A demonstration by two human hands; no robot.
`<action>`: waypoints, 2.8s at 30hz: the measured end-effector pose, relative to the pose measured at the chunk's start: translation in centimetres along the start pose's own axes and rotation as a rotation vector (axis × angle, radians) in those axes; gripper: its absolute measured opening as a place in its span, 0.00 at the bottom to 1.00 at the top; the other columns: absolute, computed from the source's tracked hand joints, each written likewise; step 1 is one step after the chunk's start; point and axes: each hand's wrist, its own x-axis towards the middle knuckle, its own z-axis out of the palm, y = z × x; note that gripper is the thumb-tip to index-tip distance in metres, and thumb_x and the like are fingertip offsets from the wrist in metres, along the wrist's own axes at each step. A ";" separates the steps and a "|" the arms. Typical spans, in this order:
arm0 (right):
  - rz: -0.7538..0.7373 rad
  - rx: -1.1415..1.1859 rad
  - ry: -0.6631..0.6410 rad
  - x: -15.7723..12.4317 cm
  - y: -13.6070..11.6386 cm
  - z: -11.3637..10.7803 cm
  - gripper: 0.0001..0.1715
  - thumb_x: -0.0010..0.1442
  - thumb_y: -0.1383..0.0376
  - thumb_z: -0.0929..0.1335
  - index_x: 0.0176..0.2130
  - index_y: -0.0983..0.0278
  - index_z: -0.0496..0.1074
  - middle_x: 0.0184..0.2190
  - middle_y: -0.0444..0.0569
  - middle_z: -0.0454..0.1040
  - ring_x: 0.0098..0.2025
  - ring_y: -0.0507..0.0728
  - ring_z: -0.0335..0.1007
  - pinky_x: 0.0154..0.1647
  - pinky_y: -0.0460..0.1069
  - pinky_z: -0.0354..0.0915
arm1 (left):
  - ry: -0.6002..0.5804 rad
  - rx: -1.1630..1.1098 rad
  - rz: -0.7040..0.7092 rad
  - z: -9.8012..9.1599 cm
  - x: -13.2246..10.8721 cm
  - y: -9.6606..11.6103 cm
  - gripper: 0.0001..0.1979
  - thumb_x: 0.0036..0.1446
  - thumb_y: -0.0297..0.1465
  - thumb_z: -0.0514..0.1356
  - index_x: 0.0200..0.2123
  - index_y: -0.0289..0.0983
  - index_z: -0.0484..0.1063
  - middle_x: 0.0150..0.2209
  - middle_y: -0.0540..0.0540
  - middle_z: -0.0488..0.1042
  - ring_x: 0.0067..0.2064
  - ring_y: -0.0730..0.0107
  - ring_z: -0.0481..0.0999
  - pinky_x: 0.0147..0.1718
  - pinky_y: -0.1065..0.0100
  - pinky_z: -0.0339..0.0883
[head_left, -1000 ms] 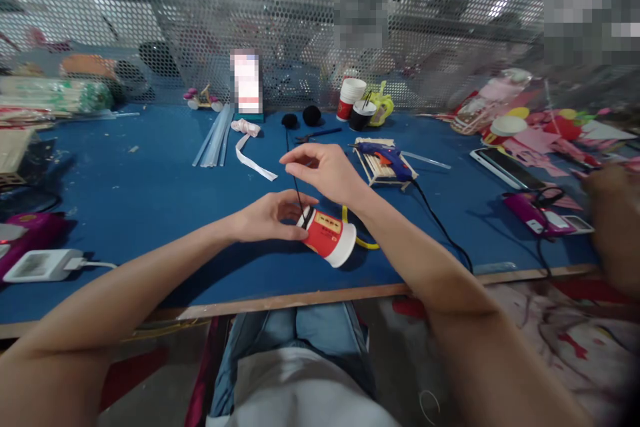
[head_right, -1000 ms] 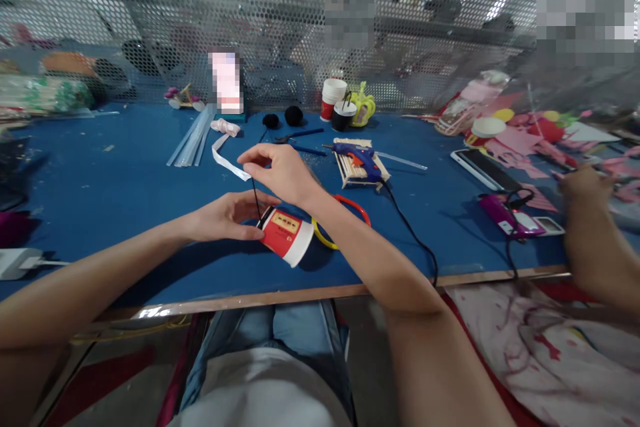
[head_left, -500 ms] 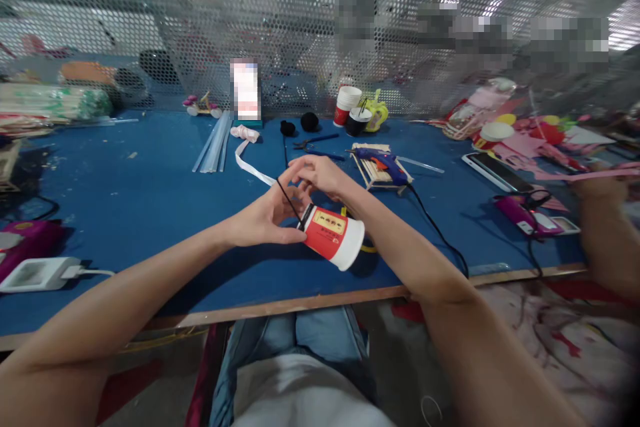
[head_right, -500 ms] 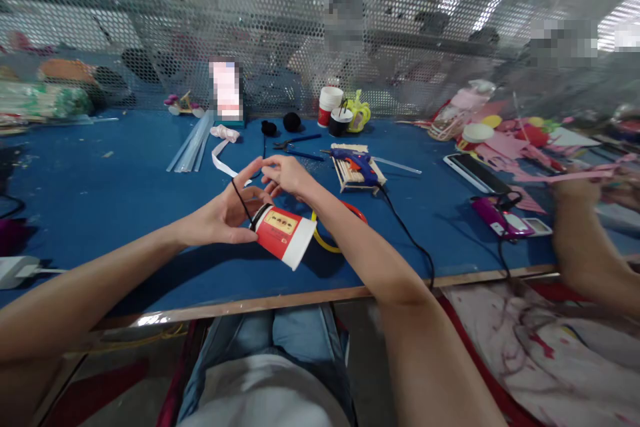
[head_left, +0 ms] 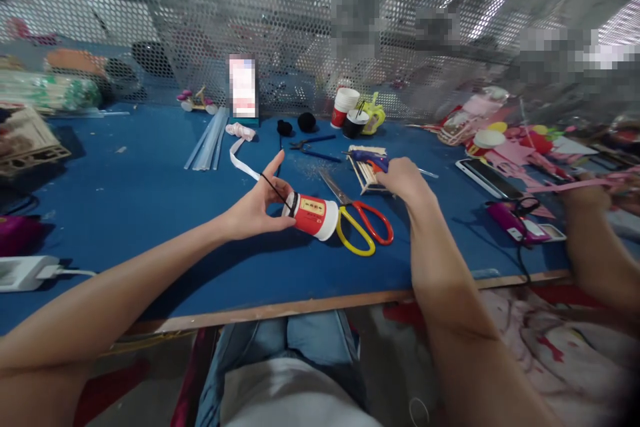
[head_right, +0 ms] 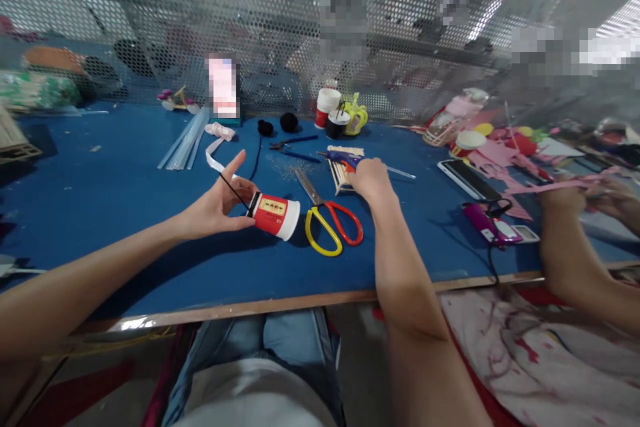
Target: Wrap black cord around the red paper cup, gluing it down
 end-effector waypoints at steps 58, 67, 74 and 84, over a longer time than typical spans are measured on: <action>-0.788 0.175 -0.075 -10.7 -6.1 -3.8 0.13 0.61 0.61 0.63 0.38 0.64 0.76 0.31 0.52 0.77 0.34 0.59 0.72 0.35 0.51 0.65 | 0.094 0.087 -0.009 -1.6 0.7 -1.6 0.56 0.45 0.26 0.69 0.67 0.47 0.33 0.39 0.48 0.68 0.39 0.69 0.75 0.43 0.61 0.71; -0.775 0.190 -0.091 -10.8 -6.4 -4.4 0.12 0.61 0.62 0.63 0.35 0.64 0.75 0.30 0.52 0.76 0.33 0.58 0.72 0.35 0.51 0.65 | 0.081 0.103 0.061 -1.7 0.7 -2.0 0.55 0.44 0.25 0.68 0.67 0.50 0.36 0.40 0.48 0.69 0.40 0.70 0.75 0.44 0.62 0.71; -0.813 0.177 -0.099 -10.8 -6.2 -4.5 0.12 0.61 0.62 0.63 0.36 0.64 0.74 0.30 0.52 0.76 0.33 0.58 0.71 0.34 0.51 0.65 | 0.066 0.099 0.087 -1.7 0.7 -1.8 0.55 0.44 0.24 0.68 0.67 0.49 0.37 0.41 0.47 0.69 0.41 0.69 0.74 0.47 0.60 0.69; -0.792 0.150 -0.058 -10.6 -5.9 -4.3 0.14 0.61 0.60 0.63 0.36 0.64 0.76 0.26 0.51 0.75 0.31 0.58 0.71 0.31 0.50 0.63 | 0.013 0.157 0.168 -1.8 0.9 -1.9 0.55 0.44 0.24 0.68 0.67 0.52 0.38 0.44 0.46 0.69 0.44 0.67 0.74 0.49 0.59 0.68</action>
